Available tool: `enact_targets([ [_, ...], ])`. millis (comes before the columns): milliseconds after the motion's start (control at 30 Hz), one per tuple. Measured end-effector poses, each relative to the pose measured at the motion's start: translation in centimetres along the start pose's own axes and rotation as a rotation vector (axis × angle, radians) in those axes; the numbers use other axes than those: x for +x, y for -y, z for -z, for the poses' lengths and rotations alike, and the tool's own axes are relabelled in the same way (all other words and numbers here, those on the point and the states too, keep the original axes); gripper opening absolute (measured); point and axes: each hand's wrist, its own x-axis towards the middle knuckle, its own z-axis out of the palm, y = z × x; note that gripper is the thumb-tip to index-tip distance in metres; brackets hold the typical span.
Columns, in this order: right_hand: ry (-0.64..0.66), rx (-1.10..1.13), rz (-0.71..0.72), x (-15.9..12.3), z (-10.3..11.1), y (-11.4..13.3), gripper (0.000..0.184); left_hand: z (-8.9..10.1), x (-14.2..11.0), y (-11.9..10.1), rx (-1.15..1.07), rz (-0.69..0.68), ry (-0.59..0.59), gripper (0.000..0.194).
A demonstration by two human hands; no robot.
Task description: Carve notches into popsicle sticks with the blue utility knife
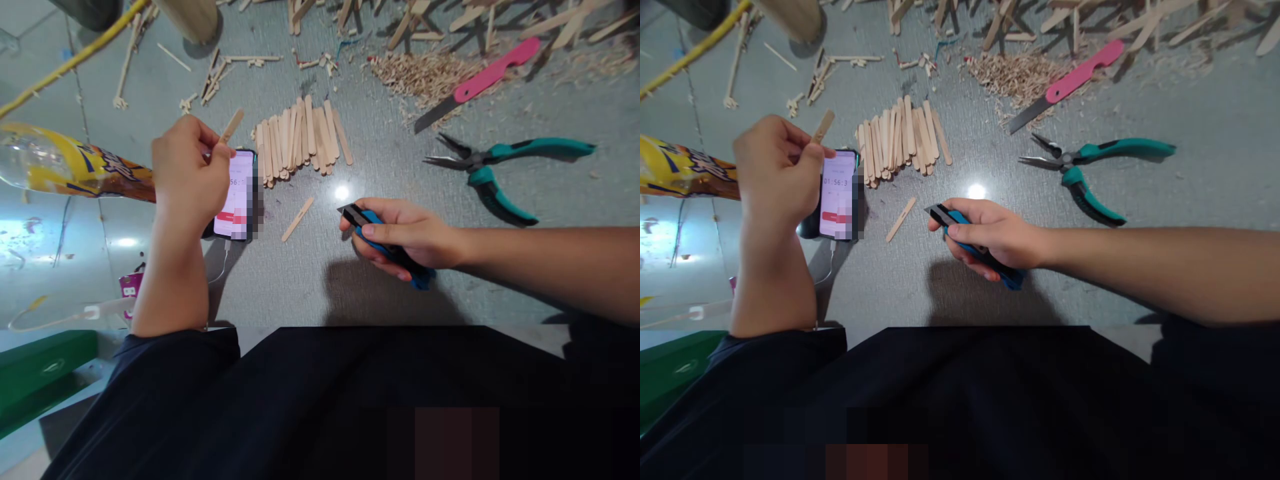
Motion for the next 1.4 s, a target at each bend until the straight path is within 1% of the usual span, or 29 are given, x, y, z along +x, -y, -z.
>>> enact_targets([
  [33, 0.002, 0.0, 0.001, 0.0, 0.0, 0.0, 0.029, -0.2, 0.2, -0.4, 0.174, 0.089, -0.033, 0.045],
  [67, 0.005, 0.0, 0.002, 0.0, 0.0, 0.0, 0.029, -0.1, 0.2, -0.9, 0.266, 0.135, -0.014, 0.049],
  [100, 0.006, 0.0, 0.003, 0.0, 0.0, 0.0, 0.029, 0.2, 0.1, -1.4, 0.284, 0.122, 0.012, 0.049],
  [133, 0.004, 0.001, 0.004, 0.0, 0.0, 0.0, 0.029, 0.7, -0.2, -2.0, 0.246, 0.095, -0.007, 0.045],
  [200, -0.001, -0.003, 0.01, 0.0, 0.0, 0.1, 0.029, 2.0, -1.2, -3.1, 0.009, -0.098, -0.018, 0.025],
  [233, -0.002, -0.008, 0.011, 0.0, -0.1, 0.1, 0.028, 2.6, -1.8, -3.6, -0.092, -0.209, -0.078, 0.029],
  [267, -0.001, -0.016, 0.015, 0.1, -0.1, 0.0, 0.028, 3.0, -2.4, -4.1, -0.181, -0.331, -0.137, 0.042],
  [300, -0.002, -0.027, 0.017, 0.1, -0.2, 0.0, 0.028, 3.1, -3.1, -4.5, -0.253, -0.424, -0.195, 0.056],
  [333, -0.004, -0.038, 0.018, 0.2, -0.3, -0.1, 0.028, 2.9, -3.8, -4.8, -0.273, -0.436, -0.195, 0.062],
  [367, -0.011, -0.048, 0.018, 0.3, -0.3, -0.3, 0.028, 2.4, -4.4, -5.1, -0.29, -0.375, -0.115, 0.064],
  [400, -0.023, -0.054, 0.022, 0.4, -0.4, -0.4, 0.028, 1.7, -5.2, -5.5, -0.348, -0.399, -0.077, 0.069],
  [433, -0.036, -0.057, 0.036, 0.5, -0.5, -0.6, 0.027, 0.9, -5.9, -5.9, -0.384, -0.383, -0.039, 0.069],
  [467, -0.051, -0.059, 0.057, 0.6, -0.6, -0.7, 0.027, 0.0, -6.8, -6.4, -0.425, -0.324, -0.016, 0.062],
  [500, -0.068, -0.061, 0.086, 0.6, -0.7, -0.9, 0.026, -0.8, -7.7, -6.9, -0.455, -0.23, 0.034, 0.052],
  [533, -0.089, -0.061, 0.119, 0.6, -0.8, -1.0, 0.026, -1.5, -8.7, -7.6, -0.488, -0.163, 0.105, 0.048],
  [567, -0.113, -0.06, 0.152, 0.6, -0.9, -1.2, 0.026, -2.1, -9.7, -8.4, -0.535, -0.127, 0.145, 0.048],
  [600, -0.137, -0.058, 0.181, 0.5, -1.0, -1.3, 0.026, -2.6, -10.7, -9.1, -0.575, -0.095, 0.224, 0.049],
  [700, -0.203, -0.039, 0.241, 0.4, -1.3, -1.6, 0.031, -3.2, -13.4, -11.3, -0.7, 0.013, 0.36, 0.052],
  [767, -0.234, -0.025, 0.264, 0.4, -1.5, -1.8, 0.036, -3.3, -14.6, -12.4, -0.742, 0.036, 0.424, 0.053],
  [800, -0.251, -0.018, 0.272, 0.5, -1.6, -1.9, 0.039, -3.4, -15.1, -12.9, -0.758, 0.042, 0.435, 0.053],
  [867, -0.285, -0.012, 0.285, 0.5, -1.7, -1.9, 0.044, -3.8, -15.8, -13.8, -0.799, 0.054, 0.402, 0.053],
  [933, -0.341, -0.004, 0.312, 0.4, -1.8, -1.7, 0.047, -4.7, -16.2, -14.9, -0.854, 0.061, 0.333, 0.053],
  [1067, -0.509, 0.032, 0.38, 0.3, -1.6, -0.7, 0.043, -8.0, -16.4, -17.8, -1.017, 0.064, 0.126, 0.056],
  [1167, -0.6, 0.035, 0.38, 0.4, -1.2, -0.1, 0.044, -10.5, -16.2, -19.1, -1.109, 0.067, 0.068, 0.061],
  [1233, -0.64, 0.025, 0.381, 0.4, -1.0, 0.2, 0.046, -11.5, -16.0, -18.8, -1.149, 0.06, 0.119, 0.059],
  [1300, -0.644, 0.005, 0.407, 0.4, -1.1, 0.3, 0.046, -11.9, -15.8, -17.8, -1.139, 0.054, 0.166, 0.059],
  [1400, -0.621, -0.04, 0.453, 0.3, -1.4, 0.3, 0.05, -12.0, -15.9, -15.7, -1.059, 0.06, 0.154, 0.062],
])
